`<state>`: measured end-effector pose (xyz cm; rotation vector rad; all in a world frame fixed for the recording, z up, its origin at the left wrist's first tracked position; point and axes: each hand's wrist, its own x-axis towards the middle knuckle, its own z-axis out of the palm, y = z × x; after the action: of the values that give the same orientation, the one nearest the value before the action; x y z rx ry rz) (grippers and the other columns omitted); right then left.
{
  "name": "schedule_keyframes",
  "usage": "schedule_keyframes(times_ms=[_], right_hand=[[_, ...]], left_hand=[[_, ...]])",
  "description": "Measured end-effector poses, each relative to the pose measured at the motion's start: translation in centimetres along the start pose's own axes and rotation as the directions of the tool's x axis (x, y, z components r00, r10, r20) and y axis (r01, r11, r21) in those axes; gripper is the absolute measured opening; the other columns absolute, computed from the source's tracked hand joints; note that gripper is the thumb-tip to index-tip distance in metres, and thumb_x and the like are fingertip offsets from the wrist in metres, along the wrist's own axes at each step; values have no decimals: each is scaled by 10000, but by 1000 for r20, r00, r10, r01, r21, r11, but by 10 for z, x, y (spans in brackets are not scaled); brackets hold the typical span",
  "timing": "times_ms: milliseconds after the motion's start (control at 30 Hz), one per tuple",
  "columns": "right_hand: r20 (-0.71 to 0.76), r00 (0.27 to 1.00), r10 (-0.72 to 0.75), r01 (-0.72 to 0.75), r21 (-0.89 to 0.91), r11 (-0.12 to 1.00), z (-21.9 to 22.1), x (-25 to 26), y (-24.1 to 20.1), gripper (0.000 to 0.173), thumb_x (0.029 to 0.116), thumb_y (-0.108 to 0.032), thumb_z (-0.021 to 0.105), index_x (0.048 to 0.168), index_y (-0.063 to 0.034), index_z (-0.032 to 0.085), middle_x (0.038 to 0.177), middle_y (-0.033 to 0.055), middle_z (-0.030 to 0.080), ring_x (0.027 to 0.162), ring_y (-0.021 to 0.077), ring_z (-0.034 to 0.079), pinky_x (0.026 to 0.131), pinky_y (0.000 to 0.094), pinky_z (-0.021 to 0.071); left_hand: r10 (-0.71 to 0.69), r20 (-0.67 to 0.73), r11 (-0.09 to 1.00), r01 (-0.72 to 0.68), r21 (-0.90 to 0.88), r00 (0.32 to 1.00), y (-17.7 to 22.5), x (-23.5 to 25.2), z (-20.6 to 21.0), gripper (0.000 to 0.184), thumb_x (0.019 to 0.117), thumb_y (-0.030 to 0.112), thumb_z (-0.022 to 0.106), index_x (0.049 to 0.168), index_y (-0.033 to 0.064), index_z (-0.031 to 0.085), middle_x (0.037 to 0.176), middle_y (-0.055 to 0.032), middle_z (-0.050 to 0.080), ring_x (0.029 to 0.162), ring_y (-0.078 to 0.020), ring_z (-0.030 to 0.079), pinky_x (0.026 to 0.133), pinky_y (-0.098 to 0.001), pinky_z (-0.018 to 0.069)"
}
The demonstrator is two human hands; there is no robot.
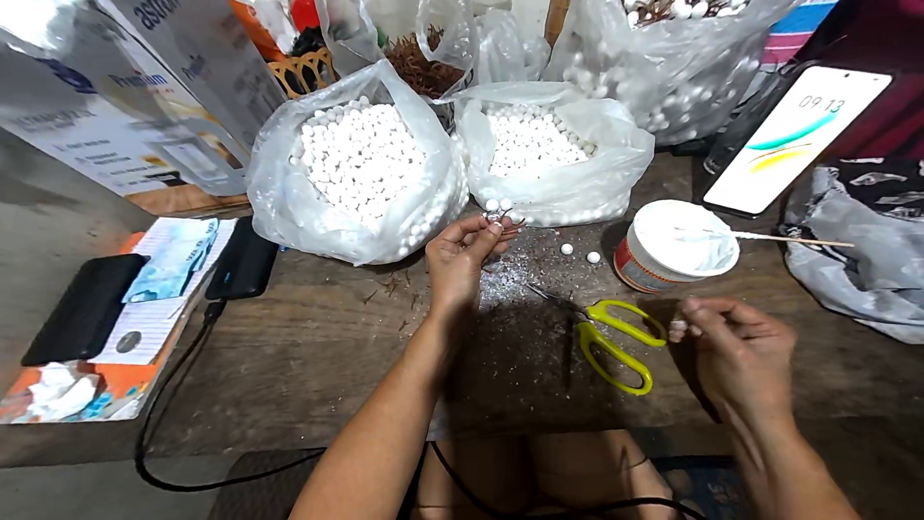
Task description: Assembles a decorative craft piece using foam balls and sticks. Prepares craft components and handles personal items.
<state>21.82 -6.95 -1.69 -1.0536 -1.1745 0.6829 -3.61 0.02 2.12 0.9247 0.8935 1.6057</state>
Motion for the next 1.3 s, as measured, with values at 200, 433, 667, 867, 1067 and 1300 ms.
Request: schedule_keyframes(times_ms=[200, 433, 667, 867, 1067, 1300], right_hand=[[-183, 983, -13, 17, 20, 1000, -26, 38, 2, 326, 999, -44, 508, 1324, -75, 519, 787, -169, 617, 601, -19, 605, 573, 148, 544], [-95, 953, -287, 274, -129, 953, -34, 50, 3, 209, 985, -28, 571, 1114, -139, 694, 923, -187, 719, 741, -36, 671, 679, 167, 582], [-209, 924, -319, 295, -138, 945, -53, 54, -17, 212, 1026, -50, 525, 1061, -179, 691, 907, -162, 731, 758, -7, 696, 693, 190, 601], [-325, 942, 83, -17, 199, 980, -51, 54, -23, 395, 1093, -91, 297, 951, -144, 661, 778, -93, 727, 652, 5, 668, 632, 164, 566], [-167, 973, 158, -89, 359, 929, -19, 38, -37, 452, 1087, -86, 267, 905, -156, 675, 763, -87, 714, 662, 7, 666, 667, 159, 573], [-86, 990, 112, -73, 361, 930, 5, 36, -36, 438, 1086, -74, 287, 937, -125, 696, 762, -67, 724, 662, 22, 679, 660, 169, 582]], left_hand=[[19, 22, 1000, -19, -6, 1000, -2, 0, 1, 210, 960, -121, 573, 920, 48, 691, 925, -29, 756, 834, -110, 740, 790, -267, 620], [187, 92, 962, -201, 186, 978, -7, -4, 2, 213, 883, -152, 645, 970, 38, 687, 850, 56, 755, 737, -65, 736, 739, -257, 635], [340, 153, 883, -371, 288, 928, -15, -7, 6, 207, 833, -153, 685, 969, 3, 684, 937, 65, 684, 774, -33, 710, 742, -239, 640], [454, 267, 806, -519, 285, 850, -23, -8, 33, 97, 864, -103, 681, 932, -38, 701, 890, 41, 699, 800, -2, 693, 745, -195, 615], [484, 308, 774, -565, 286, 819, -32, -15, 45, 71, 881, -80, 673, 934, -95, 718, 876, -58, 667, 746, -7, 650, 693, -153, 577], [507, 316, 736, -593, 325, 802, -32, -16, 37, 76, 867, -93, 674, 928, -100, 719, 855, -64, 658, 721, 4, 636, 676, -138, 569]])
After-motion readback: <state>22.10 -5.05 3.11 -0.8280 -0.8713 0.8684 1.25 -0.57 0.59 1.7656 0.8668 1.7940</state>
